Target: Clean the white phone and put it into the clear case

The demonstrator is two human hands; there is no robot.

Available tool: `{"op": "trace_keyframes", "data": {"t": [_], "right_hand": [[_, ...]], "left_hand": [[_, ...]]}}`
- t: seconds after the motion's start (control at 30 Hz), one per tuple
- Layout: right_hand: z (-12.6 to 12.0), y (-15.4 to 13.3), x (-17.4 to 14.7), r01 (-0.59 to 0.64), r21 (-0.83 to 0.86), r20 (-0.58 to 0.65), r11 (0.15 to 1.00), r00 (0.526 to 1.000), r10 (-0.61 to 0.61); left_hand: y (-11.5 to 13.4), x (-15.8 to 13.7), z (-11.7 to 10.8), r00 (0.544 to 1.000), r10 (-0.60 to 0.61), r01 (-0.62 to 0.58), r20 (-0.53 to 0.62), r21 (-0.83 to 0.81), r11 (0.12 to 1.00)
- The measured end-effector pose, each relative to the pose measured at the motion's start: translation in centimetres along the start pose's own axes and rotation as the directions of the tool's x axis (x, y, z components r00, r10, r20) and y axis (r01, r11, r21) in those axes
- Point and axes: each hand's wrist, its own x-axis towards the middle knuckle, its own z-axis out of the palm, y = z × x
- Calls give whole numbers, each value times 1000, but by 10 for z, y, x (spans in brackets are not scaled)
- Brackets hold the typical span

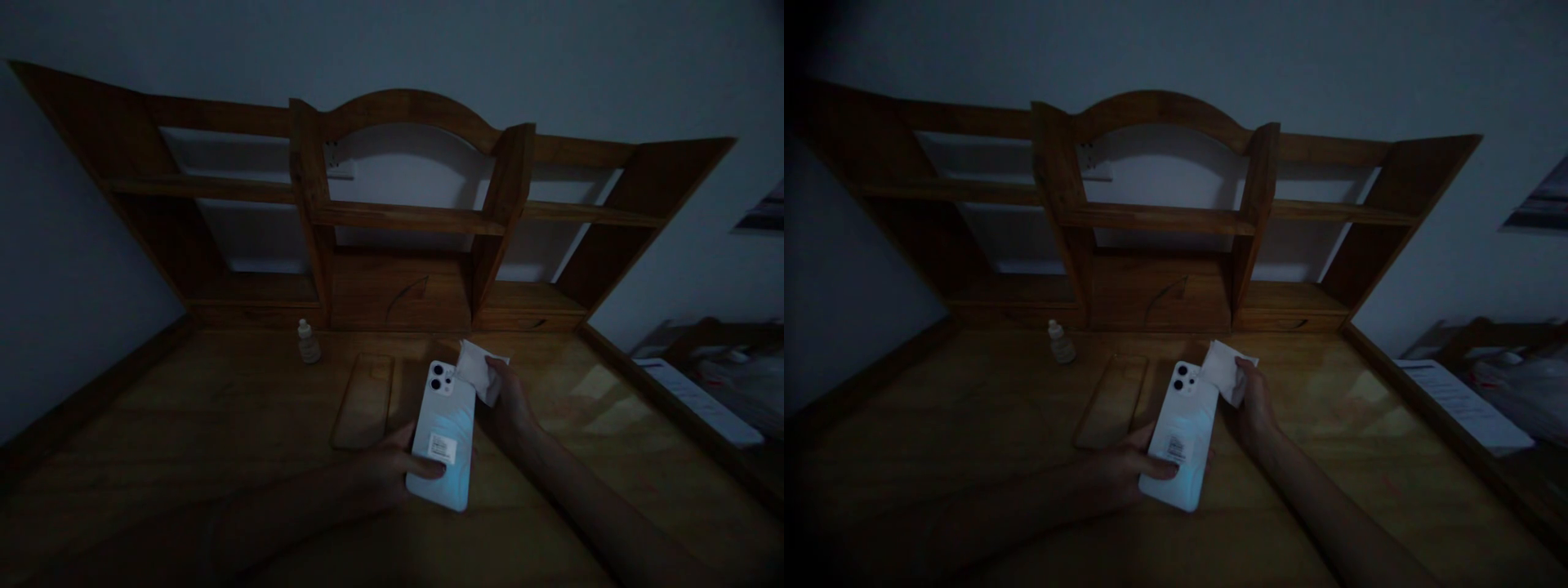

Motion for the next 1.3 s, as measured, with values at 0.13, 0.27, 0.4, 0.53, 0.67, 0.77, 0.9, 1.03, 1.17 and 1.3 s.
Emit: {"op": "trace_keyframes", "data": {"t": [0.13,0.27,0.4,0.53,0.67,0.77,0.9,1.03,1.17,1.3], "right_hand": [[-3,2,3,-5,-37,-55,999,999,3],[-4,3,3,2,-44,-59,999,998,-5],[-2,2,1,-2,-26,-16,1000,1000,2],[1,1,-2,-4,-13,4,1000,1000,4],[3,1,-3,-19,-21,20,1000,1000,20],[2,1,-2,-14,-25,42,1000,999,15],[1,1,-1,-22,-40,27,999,999,23],[-2,1,1,-26,-38,-3,999,1000,26],[-5,3,4,-26,-30,-5,999,1000,26],[-6,3,6,-23,-60,-44,998,999,20]], "left_hand": [[-1,2,-2,1000,-1,2,4,-54,999],[-2,3,-5,1000,14,-14,-1,-36,999],[2,-3,1,999,35,-35,-1,59,998],[9,-9,11,999,37,-36,0,116,993],[11,-10,14,999,34,-32,-9,123,992],[8,-7,11,999,36,-34,-16,115,993],[3,-3,5,999,34,-32,-26,86,996],[-2,0,0,999,28,-27,-41,31,999],[-3,0,-2,999,44,-44,-28,-2,999],[0,0,0,997,30,-31,-70,-12,999]]}}
